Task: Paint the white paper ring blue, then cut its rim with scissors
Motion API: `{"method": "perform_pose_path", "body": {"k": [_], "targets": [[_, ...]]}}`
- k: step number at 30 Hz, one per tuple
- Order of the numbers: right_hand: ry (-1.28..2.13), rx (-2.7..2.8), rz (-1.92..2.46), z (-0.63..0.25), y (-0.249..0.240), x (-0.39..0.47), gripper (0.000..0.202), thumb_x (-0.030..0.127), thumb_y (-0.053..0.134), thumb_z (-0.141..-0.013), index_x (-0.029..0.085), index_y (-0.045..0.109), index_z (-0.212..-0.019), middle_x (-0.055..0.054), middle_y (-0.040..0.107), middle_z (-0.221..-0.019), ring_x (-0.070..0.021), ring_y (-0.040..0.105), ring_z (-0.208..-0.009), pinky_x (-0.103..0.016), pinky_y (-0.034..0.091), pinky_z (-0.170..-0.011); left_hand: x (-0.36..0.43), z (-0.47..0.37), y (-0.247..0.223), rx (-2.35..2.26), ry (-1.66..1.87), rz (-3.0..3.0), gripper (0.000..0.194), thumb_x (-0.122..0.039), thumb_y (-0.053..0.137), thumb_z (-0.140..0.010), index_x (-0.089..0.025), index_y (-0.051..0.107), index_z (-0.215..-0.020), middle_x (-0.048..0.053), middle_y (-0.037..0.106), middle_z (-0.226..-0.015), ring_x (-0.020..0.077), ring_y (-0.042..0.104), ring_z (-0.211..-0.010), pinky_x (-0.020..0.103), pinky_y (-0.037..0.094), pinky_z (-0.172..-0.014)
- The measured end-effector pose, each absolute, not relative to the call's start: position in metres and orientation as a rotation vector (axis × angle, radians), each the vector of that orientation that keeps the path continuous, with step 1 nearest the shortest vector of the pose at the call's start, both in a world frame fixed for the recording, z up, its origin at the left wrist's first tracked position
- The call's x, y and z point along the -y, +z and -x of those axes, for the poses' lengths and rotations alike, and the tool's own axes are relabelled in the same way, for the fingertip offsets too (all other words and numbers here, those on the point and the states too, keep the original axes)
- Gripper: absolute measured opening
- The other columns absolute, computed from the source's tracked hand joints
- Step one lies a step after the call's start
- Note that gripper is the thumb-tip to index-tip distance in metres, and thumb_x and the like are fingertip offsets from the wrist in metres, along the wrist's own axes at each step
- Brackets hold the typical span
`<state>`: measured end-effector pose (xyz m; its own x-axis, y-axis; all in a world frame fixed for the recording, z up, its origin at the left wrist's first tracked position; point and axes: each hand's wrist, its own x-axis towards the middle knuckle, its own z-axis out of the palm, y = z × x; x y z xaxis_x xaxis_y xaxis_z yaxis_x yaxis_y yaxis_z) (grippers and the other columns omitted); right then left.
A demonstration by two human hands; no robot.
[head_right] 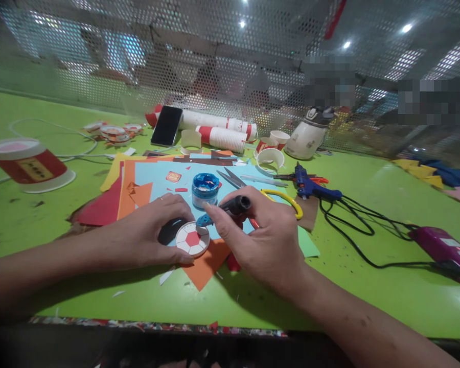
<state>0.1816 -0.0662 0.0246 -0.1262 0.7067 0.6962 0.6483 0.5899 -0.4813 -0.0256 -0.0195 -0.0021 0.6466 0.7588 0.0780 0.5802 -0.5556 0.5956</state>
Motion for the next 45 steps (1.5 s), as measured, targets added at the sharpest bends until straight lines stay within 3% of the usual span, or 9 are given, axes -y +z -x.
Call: {"method": "perform_pose_path", "body": {"k": [32, 37, 41, 45], "targets": [[0.224, 1.895, 1.106, -0.1823, 0.0206, 0.0644, 0.007, 0.019, 0.071, -0.085, 0.02, 0.065, -0.081, 0.004, 0.069, -0.063, -0.0095, 0.062, -0.051, -0.02, 0.047, -0.048, 0.0192, 0.0264, -0.0035, -1.045, 0.453, -2.394, 0.041, -0.05, 0.077, -0.072, -0.019, 0.062, -0.094, 0.008, 0.057, -0.104, 0.03, 0.054, -0.103, 0.045, 0.047, -0.088], [0.321, 1.861, 1.156, -0.1835, 0.019, 0.0637, 0.01, 0.026, 0.071, -0.087, 0.021, 0.066, -0.082, 0.005, 0.067, -0.061, -0.0091, 0.059, -0.046, -0.019, 0.045, -0.041, 0.0184, 0.0263, -0.0054, -1.022, 0.466, -2.409, 0.041, -0.05, 0.078, -0.071, -0.019, 0.061, -0.092, 0.008, 0.057, -0.104, 0.0294, 0.053, -0.103, 0.045, 0.048, -0.089], [0.345, 1.851, 1.213, -0.1851, 0.0187, 0.0628, 0.018, 0.037, 0.069, -0.089, 0.022, 0.066, -0.081, 0.003, 0.066, -0.061, -0.0129, 0.063, -0.05, -0.023, 0.049, -0.044, 0.0174, 0.0259, -0.0057, -1.011, 0.472, -2.414, 0.04, -0.05, 0.077, -0.071, -0.02, 0.06, -0.091, 0.008, 0.058, -0.104, 0.0297, 0.052, -0.104, 0.046, 0.048, -0.09], [0.314, 1.835, 1.194, -0.1838, 0.0175, 0.0609, 0.018, 0.035, 0.069, -0.089, 0.021, 0.065, -0.078, 0.004, 0.063, -0.058, -0.0113, 0.059, -0.047, -0.022, 0.047, -0.044, 0.0173, 0.0257, -0.0048, -1.019, 0.459, -2.412, 0.04, -0.05, 0.077, -0.071, -0.02, 0.059, -0.09, 0.008, 0.056, -0.105, 0.0298, 0.053, -0.104, 0.045, 0.049, -0.088]]}}
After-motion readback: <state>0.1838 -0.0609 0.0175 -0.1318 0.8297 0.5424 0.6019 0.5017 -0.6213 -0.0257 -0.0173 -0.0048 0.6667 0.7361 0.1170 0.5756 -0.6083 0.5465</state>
